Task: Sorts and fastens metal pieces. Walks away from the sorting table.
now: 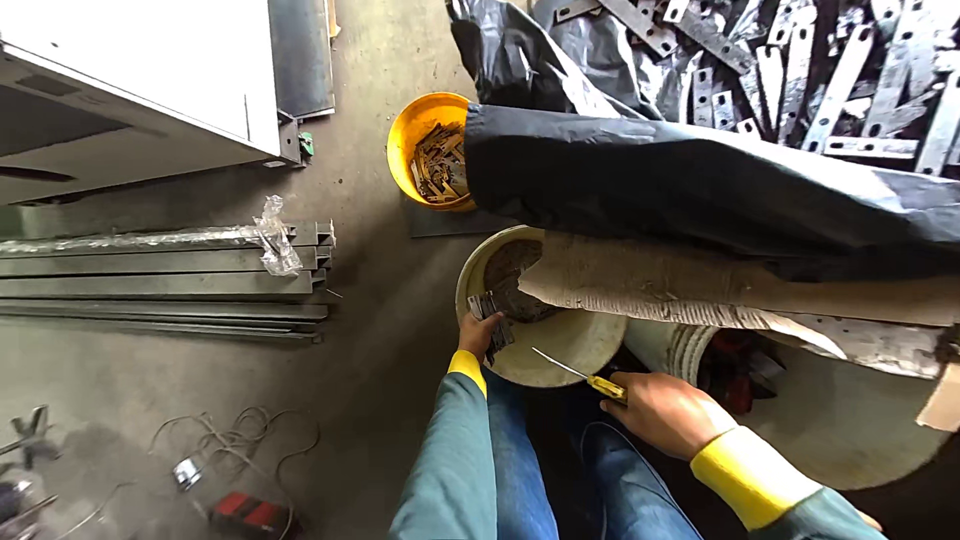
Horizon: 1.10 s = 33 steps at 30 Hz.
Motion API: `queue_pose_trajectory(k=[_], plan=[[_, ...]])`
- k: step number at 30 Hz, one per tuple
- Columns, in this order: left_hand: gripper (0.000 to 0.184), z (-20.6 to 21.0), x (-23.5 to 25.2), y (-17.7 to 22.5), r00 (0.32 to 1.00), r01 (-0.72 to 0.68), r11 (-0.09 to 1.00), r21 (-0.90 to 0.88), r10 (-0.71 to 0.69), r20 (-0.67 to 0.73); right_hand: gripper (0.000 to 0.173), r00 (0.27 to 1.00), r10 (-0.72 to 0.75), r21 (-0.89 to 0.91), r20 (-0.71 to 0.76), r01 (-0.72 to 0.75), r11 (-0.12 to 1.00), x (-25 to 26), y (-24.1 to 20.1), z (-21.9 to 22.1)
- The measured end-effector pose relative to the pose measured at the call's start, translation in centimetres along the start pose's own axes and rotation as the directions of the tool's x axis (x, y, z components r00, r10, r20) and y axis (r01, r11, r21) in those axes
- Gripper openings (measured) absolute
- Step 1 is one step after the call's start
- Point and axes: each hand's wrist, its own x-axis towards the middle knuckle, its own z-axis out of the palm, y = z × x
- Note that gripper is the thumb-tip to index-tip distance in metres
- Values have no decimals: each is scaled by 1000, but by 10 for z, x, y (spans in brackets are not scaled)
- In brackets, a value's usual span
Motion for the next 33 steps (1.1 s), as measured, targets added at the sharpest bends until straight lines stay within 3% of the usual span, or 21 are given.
queue_pose_trajectory(k=[2, 9, 13, 18, 24, 33], plan=[[38, -1, 0, 3, 1000, 1, 997, 76, 0, -11, 48, 1000, 10, -4, 9, -10, 1000, -1, -2, -1], [37, -8, -9, 3, 996, 93, 994, 63, -92, -16, 48, 1000, 7, -4, 31, -7, 1000, -1, -7, -4], [37, -8, -9, 6, 996, 57, 997, 42, -54, -67, 48, 999, 10, -7, 48, -10, 1000, -1, -9, -6], [38, -5, -3, 12, 1000, -2, 994, 112, 1, 8, 48, 999, 14, -6, 45, -14, 1000, -2, -12, -8], [33, -3, -7, 12, 992, 95, 989, -112, -84, 99, 48, 999, 23, 19, 45, -24, 1000, -2, -12, -11], [31, 0, -6, 2, 991, 118, 967, -227, -100, 88, 48, 998, 21, 6, 62, -22, 1000, -1, -12, -10]])
